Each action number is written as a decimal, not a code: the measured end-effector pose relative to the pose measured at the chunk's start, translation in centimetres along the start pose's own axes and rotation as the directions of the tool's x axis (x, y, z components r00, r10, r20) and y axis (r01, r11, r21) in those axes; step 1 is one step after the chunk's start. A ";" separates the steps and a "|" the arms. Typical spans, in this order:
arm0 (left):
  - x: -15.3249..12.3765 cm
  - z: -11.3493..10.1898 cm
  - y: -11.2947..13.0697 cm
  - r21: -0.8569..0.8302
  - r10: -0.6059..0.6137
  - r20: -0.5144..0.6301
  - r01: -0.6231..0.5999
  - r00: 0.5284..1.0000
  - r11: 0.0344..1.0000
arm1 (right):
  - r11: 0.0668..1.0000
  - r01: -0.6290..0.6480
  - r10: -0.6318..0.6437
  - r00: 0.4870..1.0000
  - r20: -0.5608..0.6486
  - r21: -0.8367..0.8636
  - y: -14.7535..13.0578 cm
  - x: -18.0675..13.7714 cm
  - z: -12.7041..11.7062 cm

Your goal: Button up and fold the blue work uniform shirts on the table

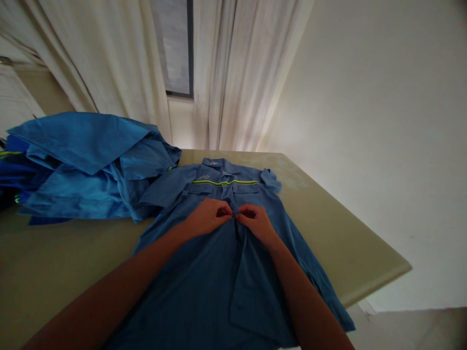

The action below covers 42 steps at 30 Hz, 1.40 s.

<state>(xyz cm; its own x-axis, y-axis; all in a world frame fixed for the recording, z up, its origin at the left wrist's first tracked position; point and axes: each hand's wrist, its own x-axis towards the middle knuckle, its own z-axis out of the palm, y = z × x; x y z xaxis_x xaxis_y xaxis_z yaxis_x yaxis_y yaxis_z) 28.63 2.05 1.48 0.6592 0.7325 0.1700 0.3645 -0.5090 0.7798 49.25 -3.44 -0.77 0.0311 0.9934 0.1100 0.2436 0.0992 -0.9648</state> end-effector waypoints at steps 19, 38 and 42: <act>-0.3 3.0 -1.2 -0.132 -0.079 -0.220 0.050 0.972 0.990 | 0.975 0.082 -0.085 0.996 -0.002 -0.207 -0.3 -0.6 0.7; -0.1 3.6 -3.0 -0.456 -0.157 -0.169 0.064 0.973 0.888 | 0.936 0.150 -0.161 0.987 -0.007 -0.319 -0.9 -0.8 1.3; 0.1 3.5 -3.2 -0.525 -0.171 -0.142 0.073 0.975 0.848 | 0.891 0.219 -0.234 0.972 0.012 -0.398 -1.1 -0.9 1.3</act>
<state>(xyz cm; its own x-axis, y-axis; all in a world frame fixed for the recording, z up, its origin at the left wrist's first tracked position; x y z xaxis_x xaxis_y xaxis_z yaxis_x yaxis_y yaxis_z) 29.85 2.13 -3.09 0.4874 0.8652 0.1177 0.0119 -0.1413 0.9899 47.71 -4.42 -0.08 -0.0387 0.9433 0.3296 0.6100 0.2835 -0.7400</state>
